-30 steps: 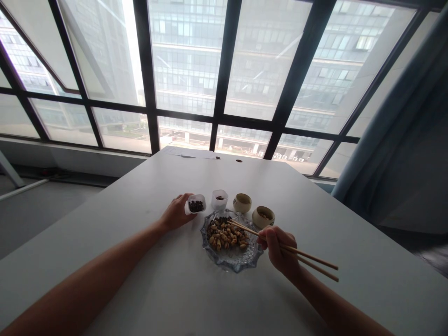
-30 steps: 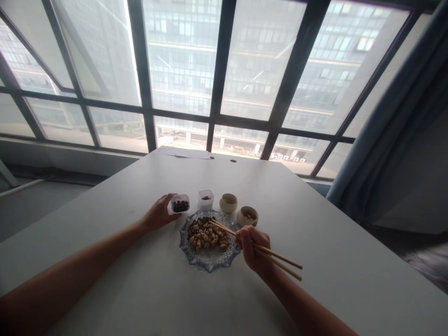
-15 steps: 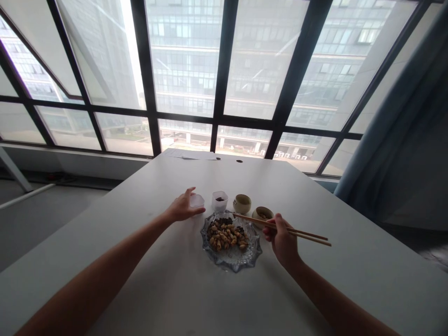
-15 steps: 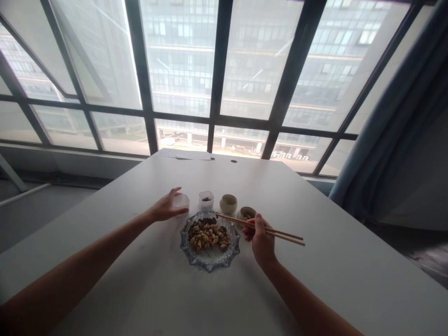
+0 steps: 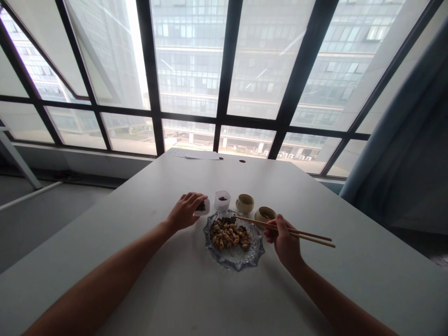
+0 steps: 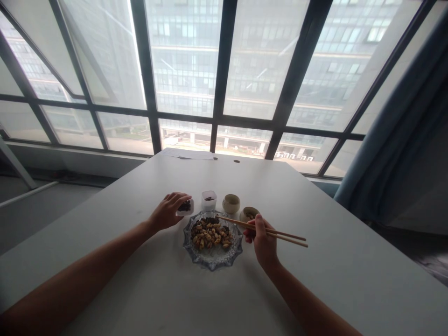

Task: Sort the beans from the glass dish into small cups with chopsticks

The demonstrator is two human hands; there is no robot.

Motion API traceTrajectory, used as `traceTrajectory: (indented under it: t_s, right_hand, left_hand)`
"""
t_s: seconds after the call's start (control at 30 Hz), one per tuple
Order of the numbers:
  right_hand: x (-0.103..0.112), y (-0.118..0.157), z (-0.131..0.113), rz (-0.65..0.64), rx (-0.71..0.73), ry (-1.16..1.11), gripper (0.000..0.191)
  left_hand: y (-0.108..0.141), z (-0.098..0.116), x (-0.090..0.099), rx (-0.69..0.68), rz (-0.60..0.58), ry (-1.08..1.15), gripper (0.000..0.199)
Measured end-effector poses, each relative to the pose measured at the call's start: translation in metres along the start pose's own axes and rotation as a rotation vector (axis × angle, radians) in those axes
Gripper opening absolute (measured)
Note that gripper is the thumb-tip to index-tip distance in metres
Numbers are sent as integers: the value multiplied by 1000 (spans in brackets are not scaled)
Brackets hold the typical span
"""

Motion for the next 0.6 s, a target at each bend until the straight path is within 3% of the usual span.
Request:
traceTrajectory:
  t_s: [0.23,0.4,0.5,0.6]
  right_hand:
    - [-20,-2,-32,-23,154,31,53]
    - [-68,-22,-62,-76,351,154,54]
    - [-100,-37,-63,-164,359,258,54]
    - [-117,-36,-65,-217,359,294,54]
  left_hand:
    - [-2,0,-7,20,-10,26,64]
    - [-3,-2,-9,49,8,59,63]
    - [-1,-4,-8,66,27,76,63]
    - [0,-7,-10,93,44,96,65]
Point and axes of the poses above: each hand's wrist, its own y-axis away from the middle knuckle, its own x-axis out of the back of the hand, z = x × y, the point moved 9 cm from there along -y, towards the middle knuckle, and after that the axes turned 5 degrees about -x, right-handed, at the moved point
